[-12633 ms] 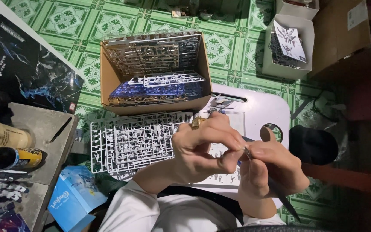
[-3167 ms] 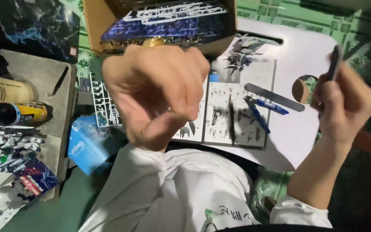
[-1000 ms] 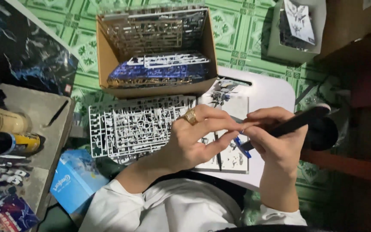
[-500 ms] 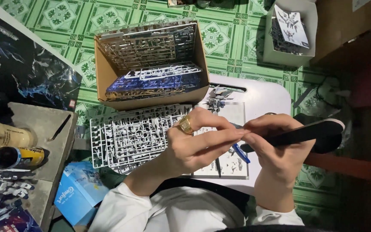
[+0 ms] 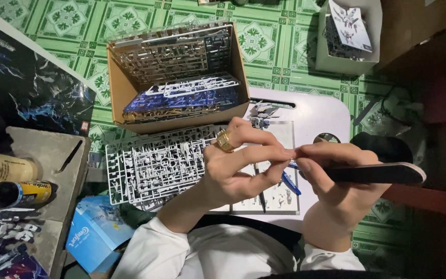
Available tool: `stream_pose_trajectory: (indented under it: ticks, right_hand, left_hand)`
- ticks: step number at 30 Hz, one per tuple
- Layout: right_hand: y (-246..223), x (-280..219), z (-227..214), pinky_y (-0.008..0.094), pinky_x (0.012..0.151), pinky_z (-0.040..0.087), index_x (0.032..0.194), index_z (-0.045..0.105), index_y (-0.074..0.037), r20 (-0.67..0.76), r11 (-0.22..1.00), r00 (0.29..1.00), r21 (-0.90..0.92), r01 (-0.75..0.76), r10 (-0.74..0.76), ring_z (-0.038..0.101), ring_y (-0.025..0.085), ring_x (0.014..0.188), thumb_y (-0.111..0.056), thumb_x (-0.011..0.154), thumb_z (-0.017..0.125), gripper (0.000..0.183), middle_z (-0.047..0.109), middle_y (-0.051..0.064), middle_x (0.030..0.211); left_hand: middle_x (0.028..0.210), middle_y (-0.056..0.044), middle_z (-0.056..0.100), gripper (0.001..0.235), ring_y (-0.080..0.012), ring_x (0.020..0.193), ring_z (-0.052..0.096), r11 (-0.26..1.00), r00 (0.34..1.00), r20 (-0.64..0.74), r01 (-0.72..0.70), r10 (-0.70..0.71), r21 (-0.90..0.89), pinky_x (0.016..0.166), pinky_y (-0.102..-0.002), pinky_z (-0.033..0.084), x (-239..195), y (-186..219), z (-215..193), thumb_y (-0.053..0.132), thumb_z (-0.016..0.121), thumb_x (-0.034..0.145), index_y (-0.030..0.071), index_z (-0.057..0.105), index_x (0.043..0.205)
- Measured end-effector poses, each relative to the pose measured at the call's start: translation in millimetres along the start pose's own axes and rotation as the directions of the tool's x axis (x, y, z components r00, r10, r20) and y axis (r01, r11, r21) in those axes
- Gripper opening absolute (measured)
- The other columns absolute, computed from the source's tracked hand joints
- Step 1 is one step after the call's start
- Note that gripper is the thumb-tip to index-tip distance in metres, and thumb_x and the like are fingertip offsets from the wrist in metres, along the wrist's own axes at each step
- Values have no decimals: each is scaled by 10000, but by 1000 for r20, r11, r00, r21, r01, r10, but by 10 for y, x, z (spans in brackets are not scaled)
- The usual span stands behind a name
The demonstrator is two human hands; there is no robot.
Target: The person files a small plastic model part with a sanding stick, then picks up a new part from a sprue and continues filing it. The person works at a table with model parts, tools, and an instruction sheet.
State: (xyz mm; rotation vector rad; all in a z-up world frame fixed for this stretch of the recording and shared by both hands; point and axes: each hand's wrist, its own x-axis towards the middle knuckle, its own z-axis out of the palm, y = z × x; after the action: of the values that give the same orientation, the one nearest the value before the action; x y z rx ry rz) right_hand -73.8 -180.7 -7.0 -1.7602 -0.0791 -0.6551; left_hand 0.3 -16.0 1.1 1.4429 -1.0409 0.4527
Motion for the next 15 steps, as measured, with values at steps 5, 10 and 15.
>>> stream_pose_trajectory:
  ticks: [5,10,15]
  right_hand:
    - [3,74,5,258,627,524,881,645,50,72,990,991,-69,122,-117,670,235,672,34,809,660,75,680,199,846]
    - [-53,91,48,261,645,522,865,649,34,67,979,985,-117,164,-157,662,233,683,13,821,651,49,671,193,814]
    - [-76,94,95,272,652,515,830,651,29,31,967,984,-181,179,-176,650,230,663,20,816,667,23,667,164,774]
  left_hand:
    - [891,-82,639,98,-174,740,631,997,996,-53,75,-75,0,747,-302,449,56,25,24,44,721,851,62,663,928]
    - [870,-85,640,105,-161,757,605,995,993,-51,103,-102,5,731,-275,489,77,35,59,35,720,824,58,657,905]
    - [821,-111,648,96,-169,704,614,995,997,-69,41,-34,94,709,-310,430,91,34,58,31,712,825,27,654,901]
